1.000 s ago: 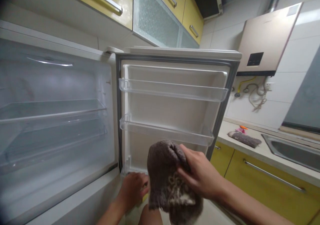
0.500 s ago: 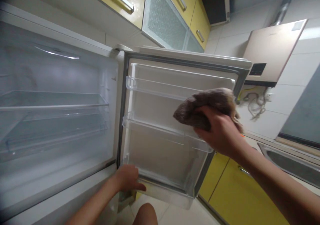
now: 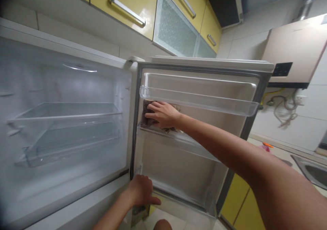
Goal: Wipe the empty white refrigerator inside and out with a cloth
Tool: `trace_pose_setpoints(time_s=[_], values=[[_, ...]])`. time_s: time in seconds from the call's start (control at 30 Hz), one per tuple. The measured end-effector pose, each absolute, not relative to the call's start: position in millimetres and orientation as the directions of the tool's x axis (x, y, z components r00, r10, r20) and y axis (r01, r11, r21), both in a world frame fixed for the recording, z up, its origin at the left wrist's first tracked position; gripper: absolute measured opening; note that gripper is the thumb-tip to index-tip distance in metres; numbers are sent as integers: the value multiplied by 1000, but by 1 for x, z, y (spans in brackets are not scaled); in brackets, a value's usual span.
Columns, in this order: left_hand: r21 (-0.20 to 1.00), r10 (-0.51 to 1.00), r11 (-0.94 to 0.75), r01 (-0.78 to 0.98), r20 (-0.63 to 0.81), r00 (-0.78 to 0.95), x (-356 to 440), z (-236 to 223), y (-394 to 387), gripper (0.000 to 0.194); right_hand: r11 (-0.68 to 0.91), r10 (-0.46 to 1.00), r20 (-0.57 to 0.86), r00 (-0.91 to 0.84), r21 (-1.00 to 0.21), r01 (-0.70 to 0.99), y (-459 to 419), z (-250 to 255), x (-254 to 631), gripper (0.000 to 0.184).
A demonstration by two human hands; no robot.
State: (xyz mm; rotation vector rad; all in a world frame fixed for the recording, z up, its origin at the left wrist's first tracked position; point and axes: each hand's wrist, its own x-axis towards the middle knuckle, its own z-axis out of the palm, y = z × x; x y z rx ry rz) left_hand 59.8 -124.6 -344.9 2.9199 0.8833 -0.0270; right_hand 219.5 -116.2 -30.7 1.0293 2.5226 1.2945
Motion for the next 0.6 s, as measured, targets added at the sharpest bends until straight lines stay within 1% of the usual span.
trace_pose_setpoints(time_s=[0.07,0.1,0.17,0.23,0.3,0.37,0.43,0.5,0.6], values=[[72,557,-826,560,-56,829,57,-341,-125,92,428,630,175,-757,735,526,-108,-30,213,49],[69,559,-824,562,-60,827,55,-339,-125,93,458,631,154,-760,717,525,-107,-30,212,47],[70,562,-822,566,-70,824,52,-336,-126,96,535,629,104,-770,661,526,-109,-30,213,36],[79,562,-819,568,-83,823,51,-333,-126,96,606,652,58,-756,559,566,-114,-31,214,24],[89,565,-816,571,-88,820,52,-332,-126,94,636,708,2,-706,432,639,-119,-33,212,17],[98,572,-810,578,-81,816,53,-333,-126,92,609,776,-42,-630,314,729,-122,-36,208,17],[107,582,-803,586,-70,810,56,-334,-127,91,558,825,-58,-562,237,795,-124,-36,205,23],[114,593,-795,596,-62,803,58,-336,-127,90,515,857,-66,-511,161,842,-127,-33,207,28],[123,609,-782,611,-55,791,61,-338,-127,88,444,892,-80,-444,-14,896,-136,-28,219,30]])
